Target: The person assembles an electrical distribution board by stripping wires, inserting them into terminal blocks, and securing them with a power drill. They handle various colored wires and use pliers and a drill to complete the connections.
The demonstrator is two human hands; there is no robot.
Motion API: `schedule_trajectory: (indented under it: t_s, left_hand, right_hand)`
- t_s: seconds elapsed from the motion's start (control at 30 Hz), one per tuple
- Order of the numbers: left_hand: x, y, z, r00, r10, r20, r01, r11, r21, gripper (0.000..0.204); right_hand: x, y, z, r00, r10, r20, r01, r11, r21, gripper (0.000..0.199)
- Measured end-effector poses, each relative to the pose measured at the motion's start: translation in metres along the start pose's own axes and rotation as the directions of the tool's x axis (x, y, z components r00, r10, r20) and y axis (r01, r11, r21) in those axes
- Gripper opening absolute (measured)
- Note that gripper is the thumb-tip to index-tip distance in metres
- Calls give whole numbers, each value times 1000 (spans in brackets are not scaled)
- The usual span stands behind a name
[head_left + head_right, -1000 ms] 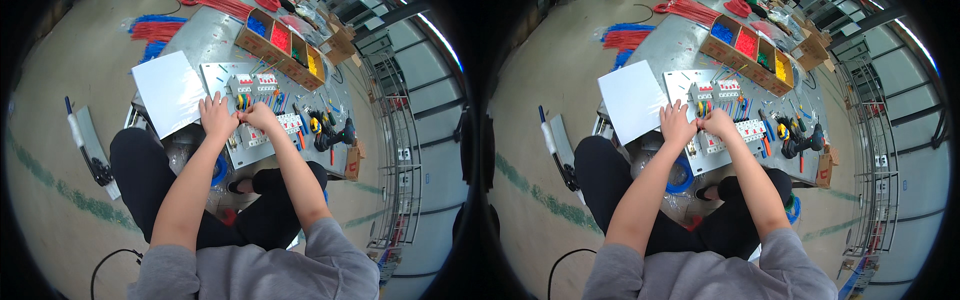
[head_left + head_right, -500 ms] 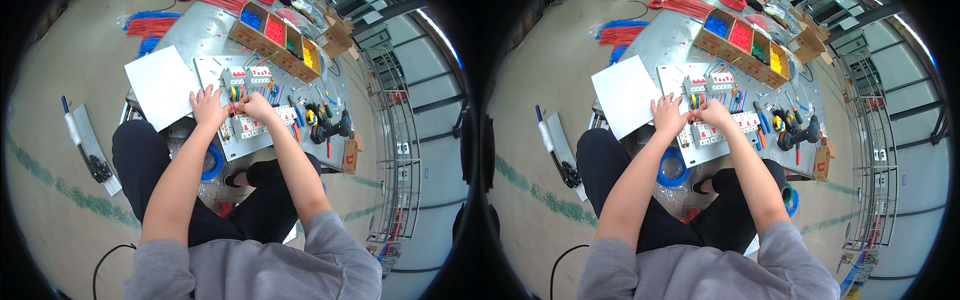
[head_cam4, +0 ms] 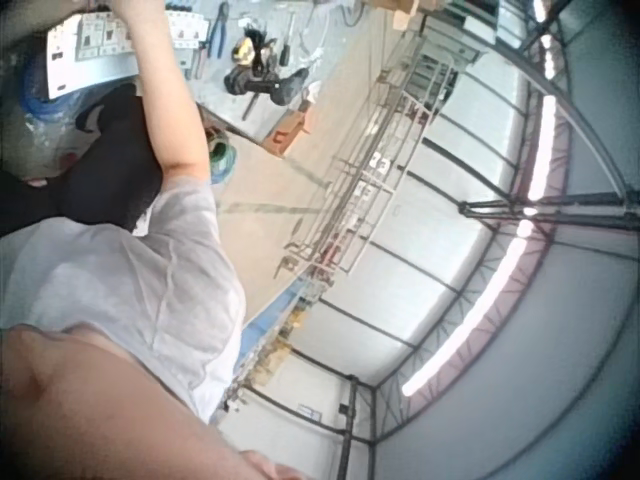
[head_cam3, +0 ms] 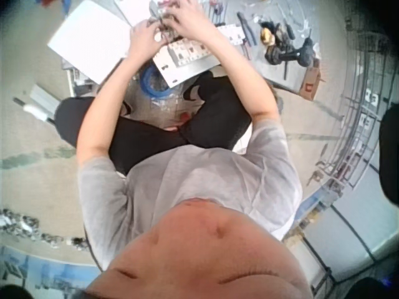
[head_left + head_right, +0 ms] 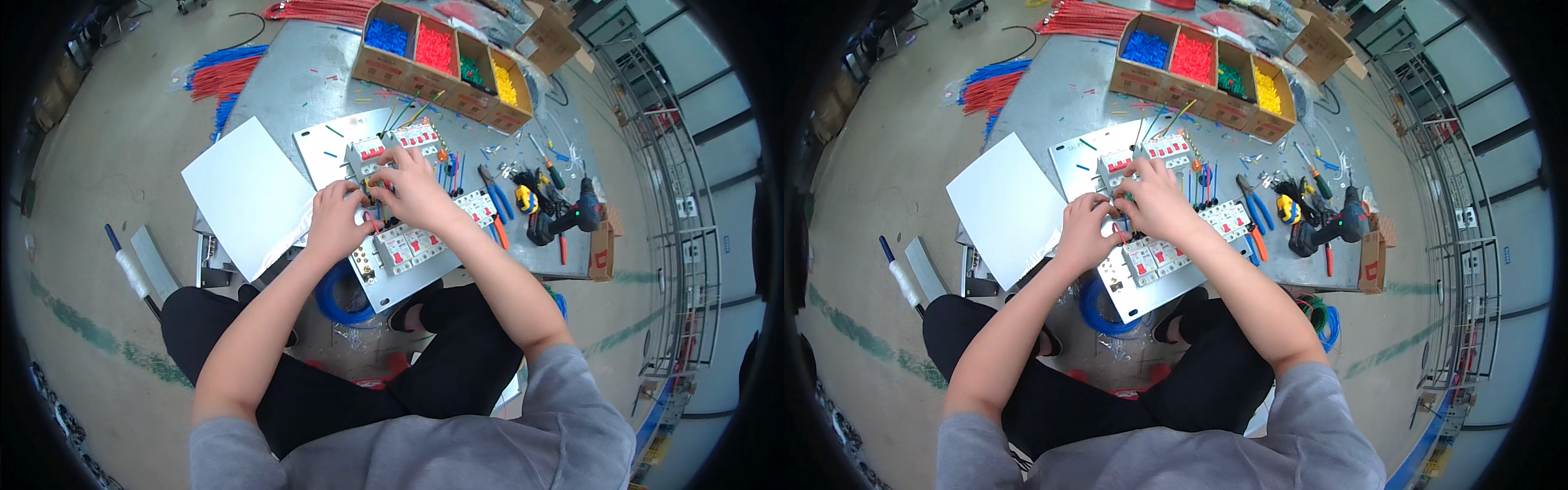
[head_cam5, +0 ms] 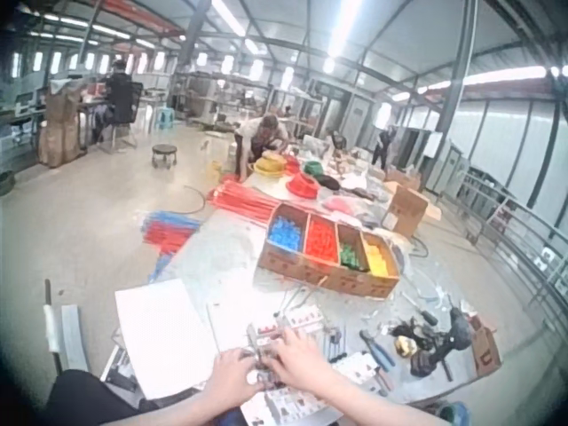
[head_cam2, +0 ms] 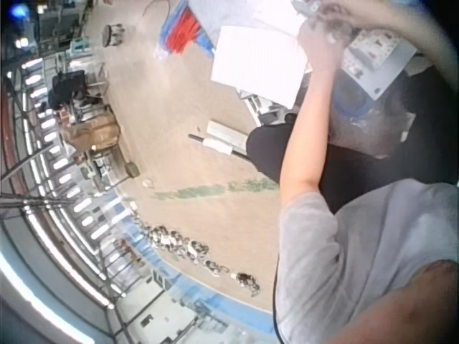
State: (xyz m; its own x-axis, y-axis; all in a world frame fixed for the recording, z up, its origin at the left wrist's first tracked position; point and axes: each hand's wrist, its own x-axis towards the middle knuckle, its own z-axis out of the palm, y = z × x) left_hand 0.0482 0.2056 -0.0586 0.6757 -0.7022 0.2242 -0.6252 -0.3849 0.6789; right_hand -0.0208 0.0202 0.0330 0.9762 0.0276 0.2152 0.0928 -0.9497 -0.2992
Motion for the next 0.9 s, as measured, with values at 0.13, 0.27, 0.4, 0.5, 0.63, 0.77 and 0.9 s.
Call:
schedule_trajectory:
  t_s: [0.13, 0.27, 0.4, 0.5, 0.63, 0.77, 0.9]
  left_hand:
    - [-3, 2, 2, 998, 4, -56, -2, 999, 32, 56]
    - [0, 0, 8, 997, -3, -83, 11, 995, 99, 65]
    - [2, -1, 8, 999, 5, -34, 0, 990, 139, 63]
    - [2, 1, 9, 997, -6, -83, 14, 994, 104, 58]
    - [-2, -3, 8, 996, -10, -90, 14, 999, 43, 41]
    - [-1, -10, 10, 998, 11, -60, -12, 1000, -15, 26]
    - [1, -10, 6, 999, 12, -32, -14, 999, -44, 27]
  right_hand:
    - [11, 4, -4, 997, -10, 78, 7, 1000, 30, 10]
    - [26, 6, 0, 991, -133, 32, 133, 991, 20, 8]
    - [33, 5, 11, 996, -92, 10, 92, 995, -42, 7]
    - [37, 6, 15, 998, -59, 27, 60, 998, -18, 7]
    - [36, 2, 12, 998, -46, 34, 46, 999, 24, 8]
    - [34, 7, 14, 998, -58, 19, 57, 998, 19, 7]
    - [35, 7, 14, 999, -52, 14, 51, 998, 35, 6]
